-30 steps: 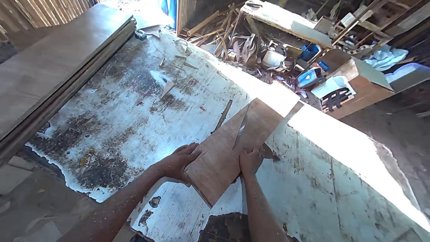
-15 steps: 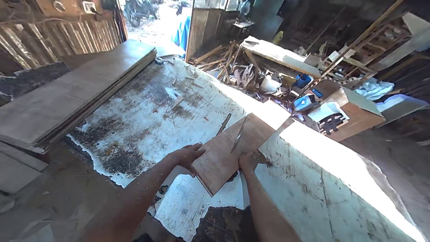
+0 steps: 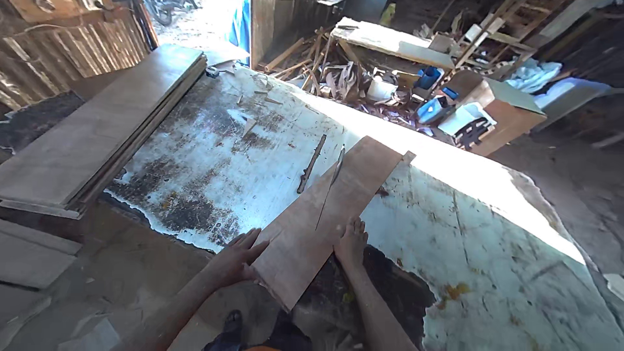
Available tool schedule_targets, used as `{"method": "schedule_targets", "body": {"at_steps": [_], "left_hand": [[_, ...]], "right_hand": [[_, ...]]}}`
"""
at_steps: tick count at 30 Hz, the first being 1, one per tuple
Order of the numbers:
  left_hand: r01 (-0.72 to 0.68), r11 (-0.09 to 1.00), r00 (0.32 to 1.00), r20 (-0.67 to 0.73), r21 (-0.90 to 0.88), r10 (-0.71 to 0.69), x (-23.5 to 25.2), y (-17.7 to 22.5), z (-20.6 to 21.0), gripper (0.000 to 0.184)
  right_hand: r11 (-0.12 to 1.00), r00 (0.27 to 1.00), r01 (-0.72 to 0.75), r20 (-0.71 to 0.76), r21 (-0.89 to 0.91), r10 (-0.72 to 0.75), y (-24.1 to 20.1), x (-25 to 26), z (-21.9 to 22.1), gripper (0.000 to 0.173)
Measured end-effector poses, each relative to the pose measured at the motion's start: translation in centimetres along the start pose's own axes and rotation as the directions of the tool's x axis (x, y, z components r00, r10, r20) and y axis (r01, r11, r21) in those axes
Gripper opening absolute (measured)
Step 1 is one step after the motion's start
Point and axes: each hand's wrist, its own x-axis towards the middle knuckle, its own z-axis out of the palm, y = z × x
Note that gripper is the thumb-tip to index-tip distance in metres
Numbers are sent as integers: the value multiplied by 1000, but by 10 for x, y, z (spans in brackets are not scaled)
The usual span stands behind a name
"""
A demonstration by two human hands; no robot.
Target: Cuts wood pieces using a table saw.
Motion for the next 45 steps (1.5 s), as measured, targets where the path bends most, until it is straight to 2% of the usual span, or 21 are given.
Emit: {"method": "schedule_targets", "body": {"at_steps": [5, 9, 12, 14, 16, 18, 20, 21, 23, 25, 27, 31, 38, 43, 45], "left_hand": [[-87, 995, 995, -56, -45, 84, -91, -16, 27, 99], [-140, 989, 988, -65, -46, 137, -132, -49, 24, 100], [-170, 985, 984, -44, 22, 170, -148, -74, 6, 100], [-183, 979, 982, -32, 95, 186, -150, -93, -9, 99], [-144, 968, 988, -29, 205, 153, -145, -105, -29, 88], [-65, 950, 993, -70, 307, 91, -133, -111, -47, 69], [11, 934, 992, -121, 357, 34, -120, -102, -54, 44], [31, 945, 992, -126, 325, 11, -114, -91, -54, 39], [34, 980, 998, -67, 195, -22, -103, -62, -46, 46], [68, 990, 997, 15, 128, -70, -86, -40, -30, 66], [93, 983, 995, -45, 157, -87, -63, -38, -8, 78], [79, 981, 976, -216, 178, -40, -7, -42, 9, 67], [28, 988, 959, -284, 154, 17, 72, -17, 16, 61], [16, 988, 942, -333, 157, 38, 113, -7, 22, 64], [11, 989, 949, -312, 151, 37, 123, -5, 19, 63]], "right_hand": [[998, 1000, 22, -15, -62, -23, -9, -102, -1, 65], [993, 996, 86, -19, -77, -87, -20, -162, 2, 64], [986, 991, 129, -29, -100, -133, -36, -196, 2, 66], [986, 990, 141, -8, -94, -142, -43, -215, 4, 74], [986, 988, 153, -15, -59, -154, -44, -231, 7, 82], [983, 982, 184, -47, -9, -184, -41, -237, 8, 79], [976, 975, 208, -95, 64, -202, -36, -235, 6, 61], [975, 976, 205, -98, 82, -197, -32, -230, 3, 55], [979, 979, 186, -98, 89, -177, -23, -215, -2, 52], [982, 982, 162, -115, 96, -150, -4, -195, 0, 65], [984, 985, 141, -117, 111, -128, 17, -184, 6, 83], [984, 985, 133, -122, 117, -119, 44, -174, 7, 90], [999, 994, 42, -106, 14, -40, 82, -116, -6, 109], [999, 994, 24, -107, -23, -26, 103, -68, -6, 108], [999, 994, 34, -104, -10, -35, 107, -56, -7, 106]]}}
